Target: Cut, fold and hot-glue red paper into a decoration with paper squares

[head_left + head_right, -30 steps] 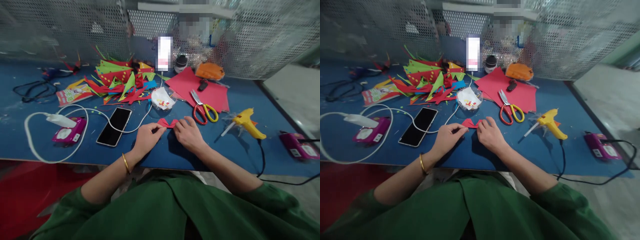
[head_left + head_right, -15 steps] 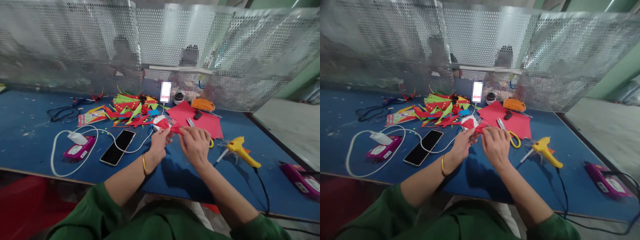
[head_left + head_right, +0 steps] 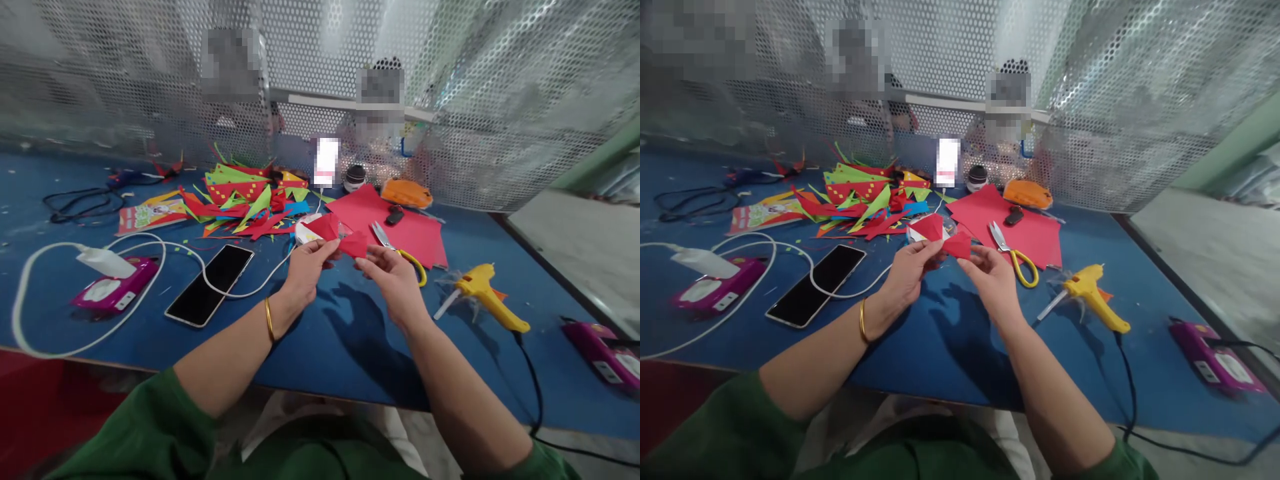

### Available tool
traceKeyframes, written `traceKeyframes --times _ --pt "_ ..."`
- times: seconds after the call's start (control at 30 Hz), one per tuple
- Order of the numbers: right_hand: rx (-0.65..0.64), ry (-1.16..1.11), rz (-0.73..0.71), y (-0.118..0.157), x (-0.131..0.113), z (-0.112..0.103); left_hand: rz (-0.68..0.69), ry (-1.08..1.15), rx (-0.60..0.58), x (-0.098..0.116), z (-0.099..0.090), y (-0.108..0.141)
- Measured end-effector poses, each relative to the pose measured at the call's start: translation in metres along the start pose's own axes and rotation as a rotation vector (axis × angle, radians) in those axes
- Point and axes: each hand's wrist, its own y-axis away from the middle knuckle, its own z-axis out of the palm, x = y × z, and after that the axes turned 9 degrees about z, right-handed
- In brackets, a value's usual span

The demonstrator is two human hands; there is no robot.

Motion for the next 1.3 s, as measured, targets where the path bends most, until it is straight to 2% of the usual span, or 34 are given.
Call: traceKeyframes --times 0.3,0.5,0.7,0.87,1.1,1.3 --pt "0.062 -0.044 -0.036 -0.005 0.005 0.001 -0.066 -0.014 -0.057 -0.003 0.002 0.002" --pt "0.063 -0.018 -0.074 -0.006 0.011 0.003 -0.083 0.002 -0.001 -0.005 0.002 0.001" --pt "0.230 0.244 -0.339 -0.001 0.010 -0.003 -0.071 0.030 0.046 -0.004 0.000 0.000" --pt "0.245 0.441 -0.569 0.002 0.004 -0.005 -0.087 0.033 0.009 -0.004 0.002 0.001" --pt "0.274 0.434 -0.549 0.000 0.003 -0.005 -0.070 0.011 -0.010 -0.006 0.003 0.002" --pt "0.217 0.510 -0.604 0.002 0.004 -0.005 -0.088 0.019 0.003 -0.005 0.003 0.002"
